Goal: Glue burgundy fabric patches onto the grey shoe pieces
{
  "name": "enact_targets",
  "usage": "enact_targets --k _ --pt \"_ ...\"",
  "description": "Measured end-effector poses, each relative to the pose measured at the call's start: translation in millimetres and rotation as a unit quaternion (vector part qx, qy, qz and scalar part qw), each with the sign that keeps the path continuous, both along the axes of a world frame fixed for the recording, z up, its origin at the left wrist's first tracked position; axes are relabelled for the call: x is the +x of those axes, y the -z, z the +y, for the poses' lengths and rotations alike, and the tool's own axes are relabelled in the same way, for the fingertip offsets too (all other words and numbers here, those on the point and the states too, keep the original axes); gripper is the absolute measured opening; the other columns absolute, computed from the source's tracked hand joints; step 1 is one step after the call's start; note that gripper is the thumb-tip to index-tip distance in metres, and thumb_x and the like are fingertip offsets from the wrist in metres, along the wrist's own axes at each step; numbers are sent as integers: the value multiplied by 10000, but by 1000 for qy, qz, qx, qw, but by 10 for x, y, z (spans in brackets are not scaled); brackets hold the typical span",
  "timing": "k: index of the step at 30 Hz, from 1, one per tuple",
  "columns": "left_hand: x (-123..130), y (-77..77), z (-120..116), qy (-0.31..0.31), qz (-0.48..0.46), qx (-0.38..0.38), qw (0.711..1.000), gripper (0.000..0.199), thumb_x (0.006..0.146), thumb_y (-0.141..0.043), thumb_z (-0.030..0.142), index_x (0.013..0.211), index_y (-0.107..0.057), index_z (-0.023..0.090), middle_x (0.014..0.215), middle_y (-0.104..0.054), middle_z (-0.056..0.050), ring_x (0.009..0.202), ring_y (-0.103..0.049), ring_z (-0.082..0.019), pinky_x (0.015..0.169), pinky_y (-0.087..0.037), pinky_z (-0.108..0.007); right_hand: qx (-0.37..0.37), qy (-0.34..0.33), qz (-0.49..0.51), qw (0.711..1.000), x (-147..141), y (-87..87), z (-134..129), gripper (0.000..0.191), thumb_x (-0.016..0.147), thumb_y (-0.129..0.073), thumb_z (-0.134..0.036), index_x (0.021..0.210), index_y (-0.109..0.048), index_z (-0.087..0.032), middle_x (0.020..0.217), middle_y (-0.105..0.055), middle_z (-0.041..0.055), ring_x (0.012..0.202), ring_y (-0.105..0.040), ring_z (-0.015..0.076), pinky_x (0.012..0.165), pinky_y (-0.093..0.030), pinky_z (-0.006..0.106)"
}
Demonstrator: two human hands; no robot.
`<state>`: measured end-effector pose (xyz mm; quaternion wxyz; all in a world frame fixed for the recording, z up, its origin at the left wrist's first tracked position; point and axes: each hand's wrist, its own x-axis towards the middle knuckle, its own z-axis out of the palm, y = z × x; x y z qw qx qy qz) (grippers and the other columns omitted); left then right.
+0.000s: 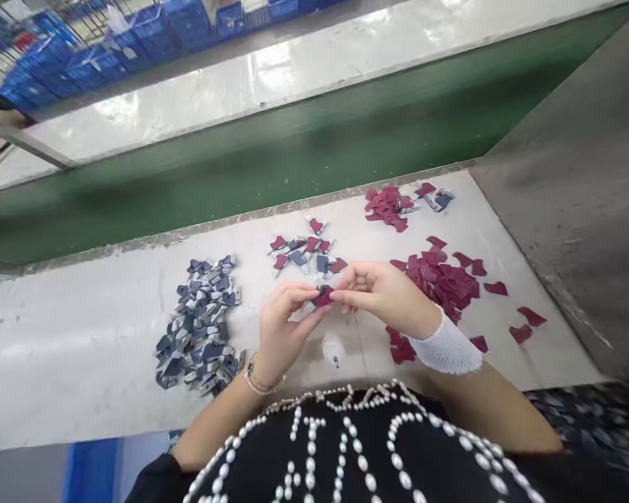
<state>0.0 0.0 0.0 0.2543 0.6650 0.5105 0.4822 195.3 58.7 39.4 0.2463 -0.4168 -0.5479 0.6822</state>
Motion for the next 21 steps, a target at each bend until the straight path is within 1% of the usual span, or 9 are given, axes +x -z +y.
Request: enact_targets --k 2,5,7,10,13,17,19,21 --pt "-10 -19 -2 5 0 3 1000 235 774 -795 193 980 -683 200 945 -690 -50 879 -654 -167 677 -549 -262 -1 -1 -1 1000 -8 2 14 275 794 -764 -396 784 -610 -169 682 -697 35 625 -659 154 611 -548 292" --pt "-18 -44 -7 13 -7 4 1000 228 769 -796 183 970 -690 200 922 -697 -46 866 -663 -169 687 -559 -272 -4 -14 4 1000 -8 7 40 294 780 -776 -404 800 -588 -180 658 -672 9 599 -645 150 583 -534 284" --pt "-18 -61 -13 18 -17 1 1000 224 765 -796 175 961 -692 199 900 -697 -43 853 -667 -168 691 -570 -277 -5 -30 10 999 1 9 55 312 781 -775 -418 864 -586 -183 681 -660 -3 613 -641 150 603 -541 292" --pt "-14 -91 -28 19 -35 -5 999 216 762 -795 171 949 -688 192 876 -688 -43 832 -667 -167 680 -580 -279 4 -68 18 997 17 4 58 325 826 -725 -448 956 -620 -169 777 -656 14 693 -638 153 682 -551 305" --pt "-21 -120 -50 23 -45 -5 999 216 752 -803 165 930 -684 190 862 -687 -39 820 -662 -165 677 -586 -284 26 -100 25 994 19 -23 29 319 889 -648 -461 985 -637 -156 860 -656 38 769 -633 164 734 -544 310" --pt "-47 -141 -83 35 -40 10 999 235 731 -816 140 914 -682 199 876 -698 -30 821 -663 -161 699 -594 -302 77 -111 15 991 14 -102 -26 267 933 -596 -412 980 -631 -152 912 -636 44 824 -606 168 770 -514 308" --pt "-58 -153 -95 40 -33 19 998 244 723 -822 132 912 -684 204 885 -702 -28 819 -668 -159 704 -595 -307 100 -120 1 988 19 -152 -43 233 951 -569 -369 999 -625 -148 932 -637 51 833 -601 172 780 -502 317" --pt "-60 -173 -103 47 -27 23 998 247 718 -827 133 907 -684 204 884 -704 -26 802 -672 -153 697 -596 -303 120 -134 -16 984 28 -201 -53 216 967 -538 -345 997 -619 -147 903 -637 48 808 -594 175 759 -489 324"
